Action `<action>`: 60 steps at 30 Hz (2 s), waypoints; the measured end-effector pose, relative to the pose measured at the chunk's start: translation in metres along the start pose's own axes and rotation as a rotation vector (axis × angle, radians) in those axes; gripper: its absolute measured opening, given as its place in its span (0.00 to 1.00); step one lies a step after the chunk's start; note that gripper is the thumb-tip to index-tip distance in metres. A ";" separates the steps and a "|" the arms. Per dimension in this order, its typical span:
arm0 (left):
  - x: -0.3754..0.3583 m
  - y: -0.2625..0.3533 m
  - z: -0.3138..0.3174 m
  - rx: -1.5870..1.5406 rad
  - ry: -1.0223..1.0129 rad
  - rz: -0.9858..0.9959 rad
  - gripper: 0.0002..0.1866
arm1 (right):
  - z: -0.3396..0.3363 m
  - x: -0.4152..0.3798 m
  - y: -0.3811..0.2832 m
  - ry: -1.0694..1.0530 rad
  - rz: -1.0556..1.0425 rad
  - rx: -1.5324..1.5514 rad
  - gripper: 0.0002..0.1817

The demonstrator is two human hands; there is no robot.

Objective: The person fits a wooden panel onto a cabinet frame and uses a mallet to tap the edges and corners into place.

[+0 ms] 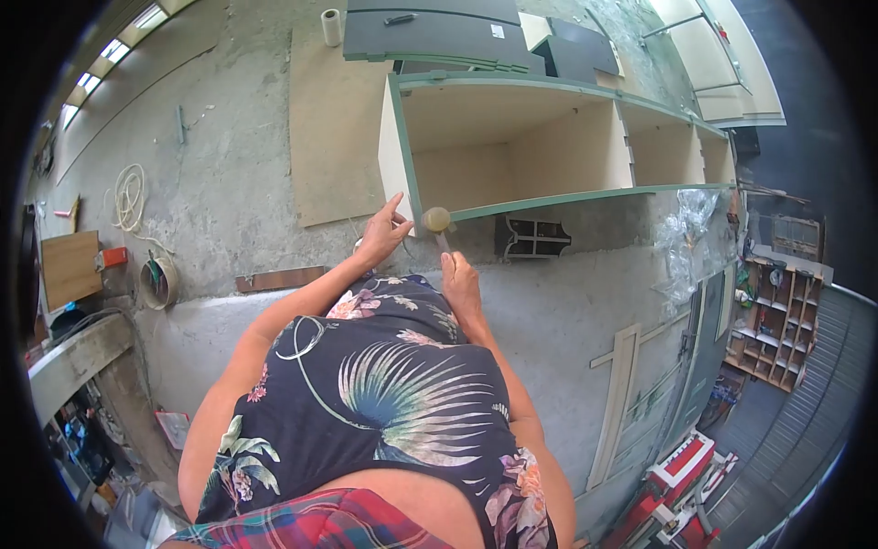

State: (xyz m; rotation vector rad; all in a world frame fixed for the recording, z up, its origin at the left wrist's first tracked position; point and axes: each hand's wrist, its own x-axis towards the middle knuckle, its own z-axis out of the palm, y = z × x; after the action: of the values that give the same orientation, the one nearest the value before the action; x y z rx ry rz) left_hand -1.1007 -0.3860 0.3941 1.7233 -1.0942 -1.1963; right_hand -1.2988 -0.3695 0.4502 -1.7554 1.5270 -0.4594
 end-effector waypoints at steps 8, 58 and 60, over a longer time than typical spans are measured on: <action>0.010 -0.001 0.001 0.011 -0.102 0.004 0.41 | 0.004 -0.005 0.009 0.001 0.096 -0.002 0.18; 0.009 0.050 0.043 0.813 0.041 0.484 0.20 | -0.042 0.020 0.045 0.004 0.135 0.103 0.20; 0.008 0.051 0.045 0.817 0.048 0.458 0.19 | -0.044 0.023 0.047 -0.002 0.117 0.089 0.19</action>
State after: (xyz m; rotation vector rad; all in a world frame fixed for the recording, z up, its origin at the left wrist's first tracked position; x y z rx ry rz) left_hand -1.1538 -0.4156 0.4254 1.8791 -1.9896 -0.4227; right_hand -1.3564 -0.4050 0.4404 -1.5888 1.5746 -0.4591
